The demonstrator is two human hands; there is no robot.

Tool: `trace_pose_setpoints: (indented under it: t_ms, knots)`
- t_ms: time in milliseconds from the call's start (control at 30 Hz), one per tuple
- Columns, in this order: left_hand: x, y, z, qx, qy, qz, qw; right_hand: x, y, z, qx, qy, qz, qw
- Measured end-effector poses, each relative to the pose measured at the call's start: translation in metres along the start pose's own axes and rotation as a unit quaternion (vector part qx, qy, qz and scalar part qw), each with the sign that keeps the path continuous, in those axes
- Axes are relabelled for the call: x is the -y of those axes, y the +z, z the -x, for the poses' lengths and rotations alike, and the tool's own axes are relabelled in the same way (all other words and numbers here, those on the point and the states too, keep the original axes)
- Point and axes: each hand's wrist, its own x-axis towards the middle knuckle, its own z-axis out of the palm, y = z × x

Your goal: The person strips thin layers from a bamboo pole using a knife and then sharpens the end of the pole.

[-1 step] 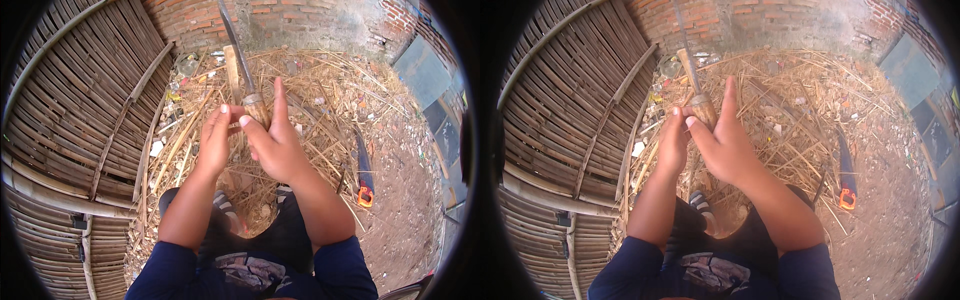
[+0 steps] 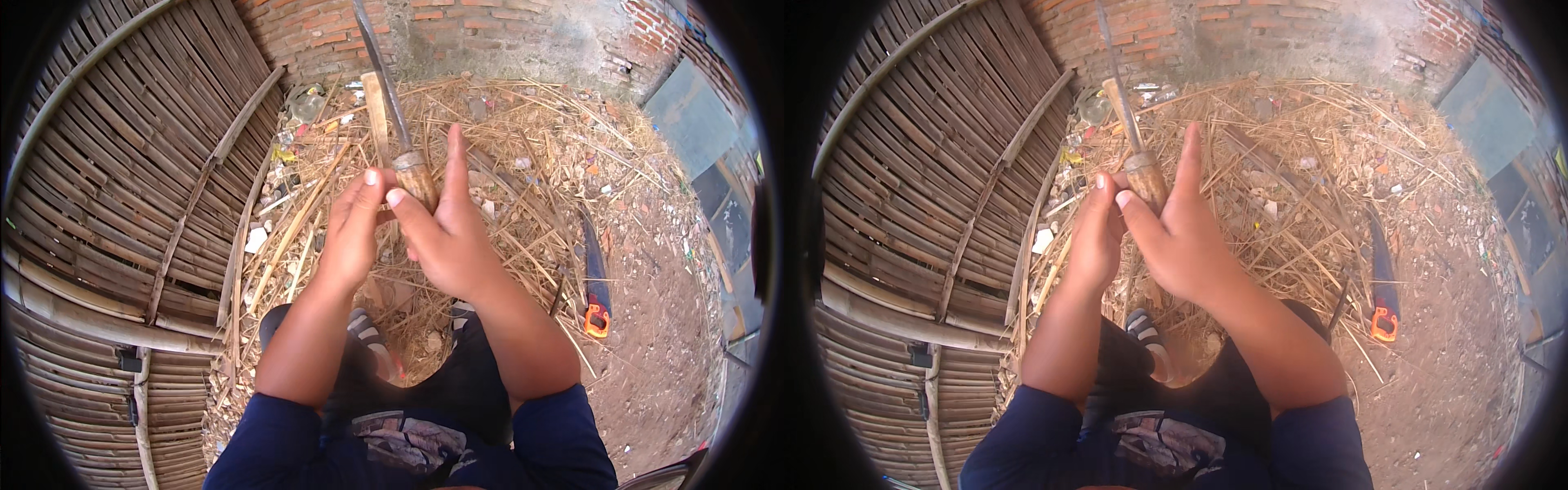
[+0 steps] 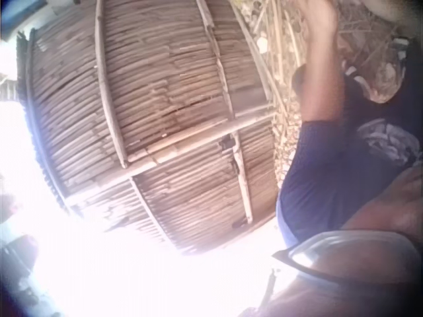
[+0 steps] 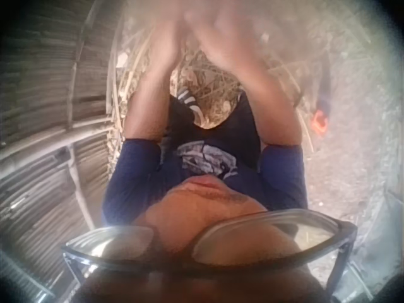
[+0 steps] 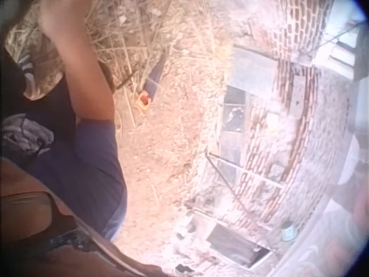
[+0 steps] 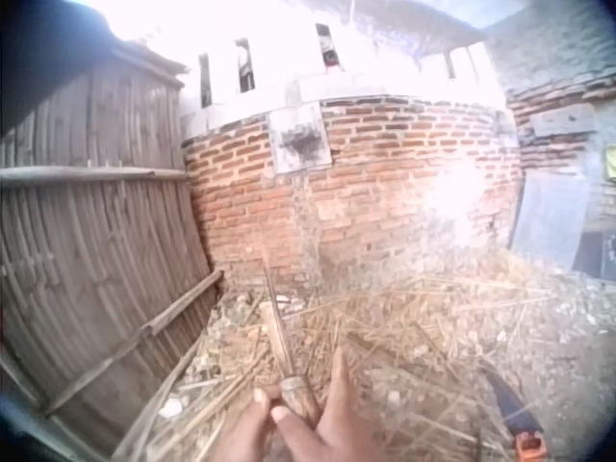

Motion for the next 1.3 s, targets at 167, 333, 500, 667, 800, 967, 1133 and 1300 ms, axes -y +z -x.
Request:
trace_pose_setpoints:
  t_ms: [167,333,500,667,800,967,1133,1300]
  knots:
    - [-0.053,0.027,0.013,0.071,-0.081,-0.116,0.987,-0.008,0.01,0.004,0.014,-0.097,0.076,0.992]
    - [-0.064,-0.007,0.023,0.075,-0.08,-0.219,0.97,0.016,-0.024,-0.008,0.108,0.061,0.074,0.989]
    - [-0.077,-0.019,0.05,0.02,-0.123,-0.179,0.976,-0.06,-0.008,-0.045,-0.065,-0.074,0.216,0.971]
    - [-0.083,-0.026,0.074,-0.006,-0.109,-0.156,0.982,-0.092,0.032,-0.056,-0.001,-0.131,0.193,0.972]
    - [-0.091,-0.032,0.083,-0.028,-0.109,-0.156,0.981,-0.089,0.046,-0.055,-0.038,-0.111,0.185,0.976]
    - [-0.092,-0.05,0.079,-0.027,-0.099,-0.172,0.98,-0.093,0.06,-0.055,-0.083,-0.155,0.206,0.963]
    - [-0.096,-0.06,0.078,-0.009,-0.101,-0.187,0.977,-0.096,0.06,-0.058,-0.084,-0.172,0.196,0.962]
    - [-0.092,-0.073,0.075,-0.001,-0.093,-0.179,0.98,-0.093,0.06,-0.055,-0.064,-0.158,0.196,0.966]
